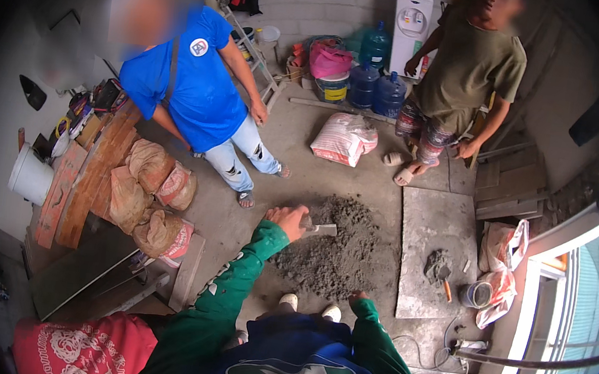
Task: The person mixes a pile of concrete on the floor using a shovel and then spreads the mixture onto the stair treads. Other workers are present in the background.
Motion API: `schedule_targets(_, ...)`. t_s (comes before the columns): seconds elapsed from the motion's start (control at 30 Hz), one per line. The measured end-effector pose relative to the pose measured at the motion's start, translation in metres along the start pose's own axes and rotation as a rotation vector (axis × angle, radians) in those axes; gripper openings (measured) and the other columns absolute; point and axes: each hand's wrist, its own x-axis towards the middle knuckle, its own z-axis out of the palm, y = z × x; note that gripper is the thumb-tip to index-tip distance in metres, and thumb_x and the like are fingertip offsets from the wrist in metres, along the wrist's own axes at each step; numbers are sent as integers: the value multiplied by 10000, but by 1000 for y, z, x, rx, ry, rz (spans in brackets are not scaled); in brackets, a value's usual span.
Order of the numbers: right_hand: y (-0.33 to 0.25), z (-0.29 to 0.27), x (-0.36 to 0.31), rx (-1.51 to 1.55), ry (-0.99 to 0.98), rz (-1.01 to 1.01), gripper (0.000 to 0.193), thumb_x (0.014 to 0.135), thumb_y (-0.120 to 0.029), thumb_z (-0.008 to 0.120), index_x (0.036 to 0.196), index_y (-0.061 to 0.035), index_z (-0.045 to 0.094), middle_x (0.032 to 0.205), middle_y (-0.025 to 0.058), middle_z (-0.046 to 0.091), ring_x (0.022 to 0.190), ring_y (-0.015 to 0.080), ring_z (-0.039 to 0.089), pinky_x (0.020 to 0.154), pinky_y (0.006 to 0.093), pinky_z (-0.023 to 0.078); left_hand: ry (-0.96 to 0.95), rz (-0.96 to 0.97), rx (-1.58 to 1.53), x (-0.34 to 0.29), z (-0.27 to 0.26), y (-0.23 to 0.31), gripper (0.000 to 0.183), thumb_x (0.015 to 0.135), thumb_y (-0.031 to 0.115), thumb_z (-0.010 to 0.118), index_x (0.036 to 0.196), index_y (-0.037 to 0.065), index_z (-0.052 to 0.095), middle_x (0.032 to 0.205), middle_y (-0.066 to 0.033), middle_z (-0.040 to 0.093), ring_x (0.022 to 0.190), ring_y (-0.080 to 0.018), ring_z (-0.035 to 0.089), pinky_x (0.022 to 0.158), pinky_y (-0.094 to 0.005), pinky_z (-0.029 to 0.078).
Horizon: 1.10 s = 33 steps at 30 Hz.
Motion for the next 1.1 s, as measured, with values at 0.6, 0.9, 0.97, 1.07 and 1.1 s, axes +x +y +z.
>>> schedule_targets(0.6, 124, 110, -81, 1015, 186, 463, 265, 892, -140, 517, 1138, -51, 556, 730, 119, 597, 492, 252, 560, 388, 375, 424, -71, 239, 11, -35, 14, -4, 694, 775, 675, 557, 986, 18, 627, 817, -206, 674, 829, -416, 645, 776, -505, 502)
schedule_targets(0.9, -27, 152, -26, 624, 272, 142, 335, 833, -169, 629, 1136, -26, 621, 784, 132, 682, 548, 200, 648, 471, 335, 527, -148, 311, -122, -25, -13, -71, 668, 780, 667, 564, 1006, 42, 633, 845, -252, 662, 846, -442, 638, 771, -514, 506)
schedule_targets(0.97, -22, 179, -30, 434, 323, 159, 332, 828, -177, 635, 1125, -30, 633, 806, 143, 694, 580, 204, 666, 499, 339, 546, -132, 331, -140, -23, -12, -86, 658, 780, 663, 569, 987, 42, 639, 836, -252, 661, 844, -440, 638, 766, -512, 508)
schedule_targets(1.07, 10, 220, -57, 406, 451, 366, 330, 816, -223, 670, 1089, -39, 649, 756, 144, 693, 602, 200, 673, 568, 332, 559, -38, 380, -205, -4, -6, -101, 654, 747, 640, 623, 876, 0, 657, 825, -245, 659, 840, -420, 637, 742, -492, 505)
schedule_targets(1.1, 22, 234, -71, 513, 467, 403, 339, 834, -226, 664, 1121, -46, 635, 724, 130, 676, 588, 181, 657, 539, 323, 533, -58, 358, -172, 5, -3, -103, 645, 740, 627, 637, 879, -2, 661, 831, -242, 660, 838, -407, 641, 738, -483, 501)
